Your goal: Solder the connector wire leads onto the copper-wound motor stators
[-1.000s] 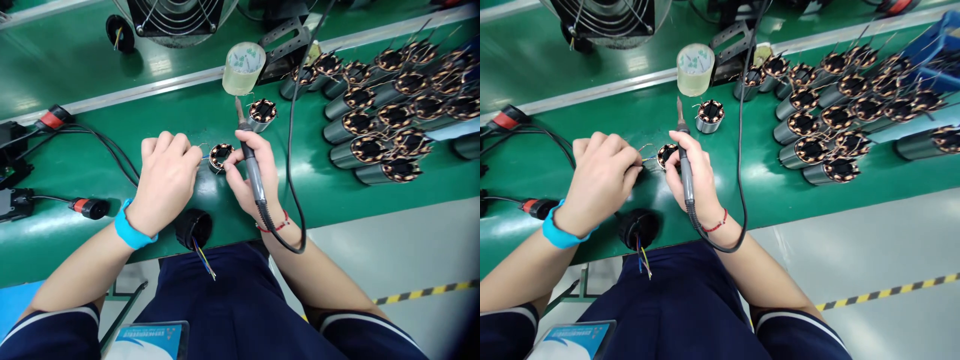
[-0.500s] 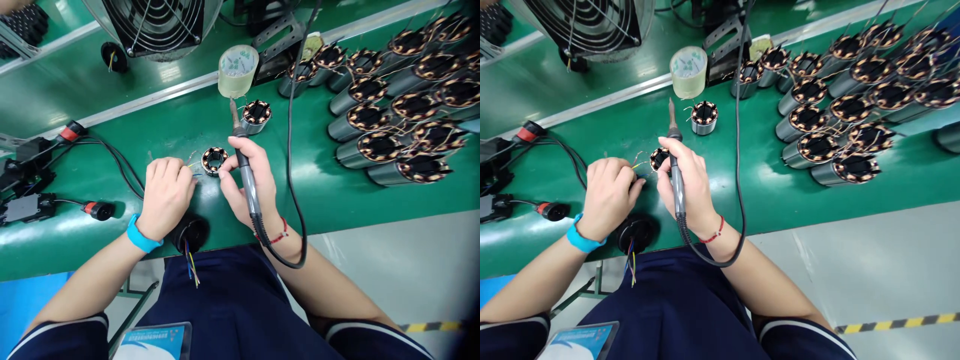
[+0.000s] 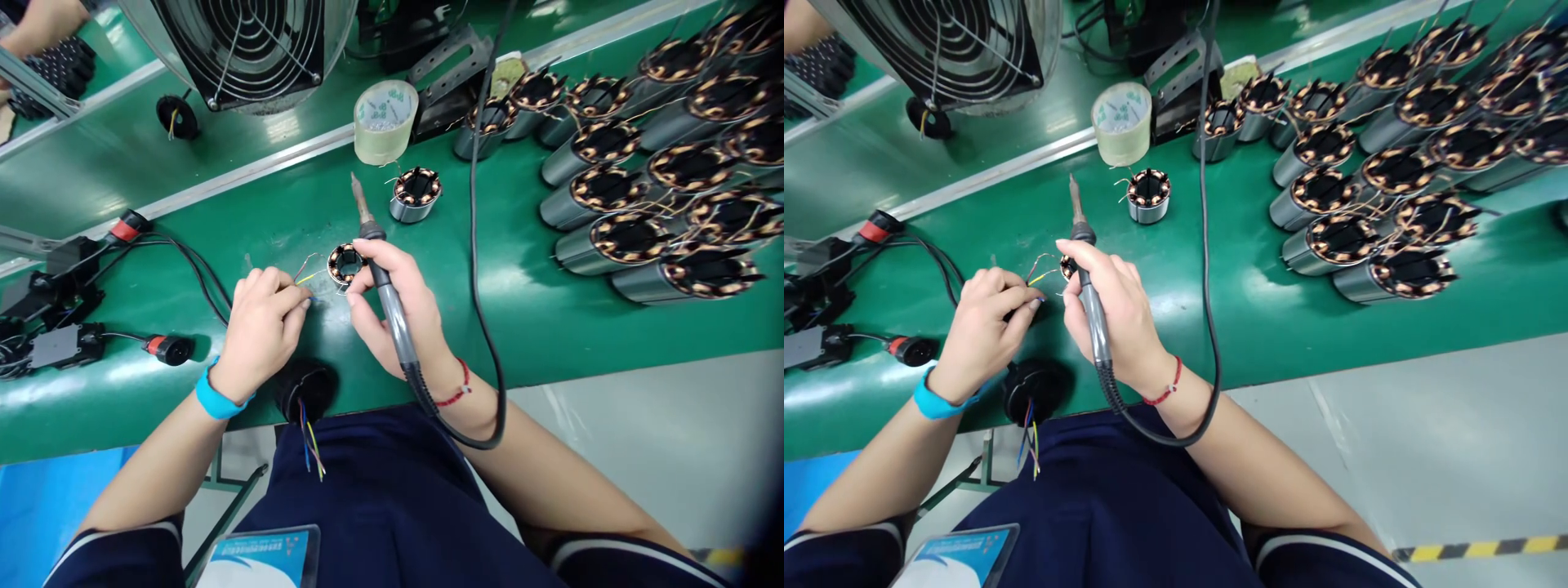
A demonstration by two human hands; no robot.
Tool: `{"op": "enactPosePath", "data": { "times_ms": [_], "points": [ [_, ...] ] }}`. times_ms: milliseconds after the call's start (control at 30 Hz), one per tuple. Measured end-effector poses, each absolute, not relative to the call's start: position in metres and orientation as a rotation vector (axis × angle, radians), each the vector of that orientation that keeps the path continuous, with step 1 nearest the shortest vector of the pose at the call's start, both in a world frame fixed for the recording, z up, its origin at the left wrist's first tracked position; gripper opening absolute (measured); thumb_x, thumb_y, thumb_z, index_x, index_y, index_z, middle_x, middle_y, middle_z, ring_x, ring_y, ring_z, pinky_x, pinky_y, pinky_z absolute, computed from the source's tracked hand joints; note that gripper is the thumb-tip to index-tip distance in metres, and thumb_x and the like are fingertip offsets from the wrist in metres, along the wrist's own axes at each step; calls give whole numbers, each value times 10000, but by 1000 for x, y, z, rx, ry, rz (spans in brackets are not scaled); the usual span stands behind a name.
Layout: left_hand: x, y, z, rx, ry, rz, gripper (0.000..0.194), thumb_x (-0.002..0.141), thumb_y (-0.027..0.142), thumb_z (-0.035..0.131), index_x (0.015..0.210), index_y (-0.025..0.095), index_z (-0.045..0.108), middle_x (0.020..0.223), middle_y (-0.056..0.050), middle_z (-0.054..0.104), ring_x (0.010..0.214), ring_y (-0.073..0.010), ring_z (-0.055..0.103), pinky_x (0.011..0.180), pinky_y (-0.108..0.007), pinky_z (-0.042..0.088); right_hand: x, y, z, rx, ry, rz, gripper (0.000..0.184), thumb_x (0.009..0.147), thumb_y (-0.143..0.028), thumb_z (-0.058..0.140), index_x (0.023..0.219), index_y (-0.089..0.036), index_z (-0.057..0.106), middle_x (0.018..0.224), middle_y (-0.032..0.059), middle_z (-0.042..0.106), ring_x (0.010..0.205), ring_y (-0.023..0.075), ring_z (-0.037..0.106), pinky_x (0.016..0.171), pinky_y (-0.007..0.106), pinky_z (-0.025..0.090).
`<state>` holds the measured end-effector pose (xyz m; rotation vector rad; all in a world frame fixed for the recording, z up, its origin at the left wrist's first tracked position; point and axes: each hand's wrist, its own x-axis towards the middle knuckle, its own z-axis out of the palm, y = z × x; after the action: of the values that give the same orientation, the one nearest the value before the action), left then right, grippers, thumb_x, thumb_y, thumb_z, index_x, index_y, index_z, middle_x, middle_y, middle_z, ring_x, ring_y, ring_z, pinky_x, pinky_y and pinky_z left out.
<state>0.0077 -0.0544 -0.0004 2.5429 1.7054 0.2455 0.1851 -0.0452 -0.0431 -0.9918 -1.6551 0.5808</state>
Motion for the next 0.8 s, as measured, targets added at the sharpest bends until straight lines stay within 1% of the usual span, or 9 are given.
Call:
{"op": "enactPosePath", "data": {
  "times_ms": [67,133,233,333,433,533,700,800],
  "points": [
    [8,-52,4,2488,1626,342,257,942,233,460,904,180,708,933,-71,683,864,-215,532,773,-388,389,184,-45,-43,-982,-1659,572,471,845,-159,531,1285,-297,436,1077,23,667,907,213,627,884,430,487],
    [10,-50,8,2459,1568,371,237,937,227,479,903,189,710,881,-48,707,848,-207,538,778,-385,384,183,-44,-44,-973,-1659,552,480,843,-159,534,1286,-313,433,1042,15,668,915,210,624,902,432,482],
    [13,-47,11,2401,1556,387,202,918,225,513,895,213,714,773,-24,693,799,-199,519,749,-371,371,183,-44,-44,-975,-1660,532,493,837,-155,539,1287,-325,434,986,8,662,943,210,620,917,435,478],
    [14,-46,10,2289,1577,441,144,893,216,550,921,215,691,744,-4,676,790,-187,521,755,-356,374,183,-43,-45,-960,-1675,537,516,817,-133,549,1289,-315,447,896,-7,651,947,208,617,912,428,483],
    [13,-47,6,2230,1570,456,104,881,201,563,873,205,667,749,9,674,771,-173,513,755,-346,366,184,-43,-47,-936,-1677,551,549,810,-127,552,1309,-327,441,827,-21,644,882,207,619,897,428,487],
    [12,-49,3,2226,1546,454,120,881,188,560,812,198,658,779,8,675,768,-168,495,759,-346,352,184,-44,-50,-975,-1664,590,545,834,-165,540,1328,-359,418,821,-12,648,835,221,623,907,456,484],
    [13,-49,2,2194,1548,497,122,878,201,566,791,193,651,748,7,639,766,-166,479,765,-346,345,184,-44,-51,-935,-1733,614,563,827,-173,559,1333,-362,399,833,-12,652,870,228,626,910,467,488],
    [13,-48,1,2211,1526,488,134,888,226,561,793,195,651,731,5,631,760,-167,472,762,-345,341,184,-44,-50,-961,-1771,601,537,836,-167,545,1318,-358,403,828,-5,650,896,231,629,913,457,496]
  ]
}}
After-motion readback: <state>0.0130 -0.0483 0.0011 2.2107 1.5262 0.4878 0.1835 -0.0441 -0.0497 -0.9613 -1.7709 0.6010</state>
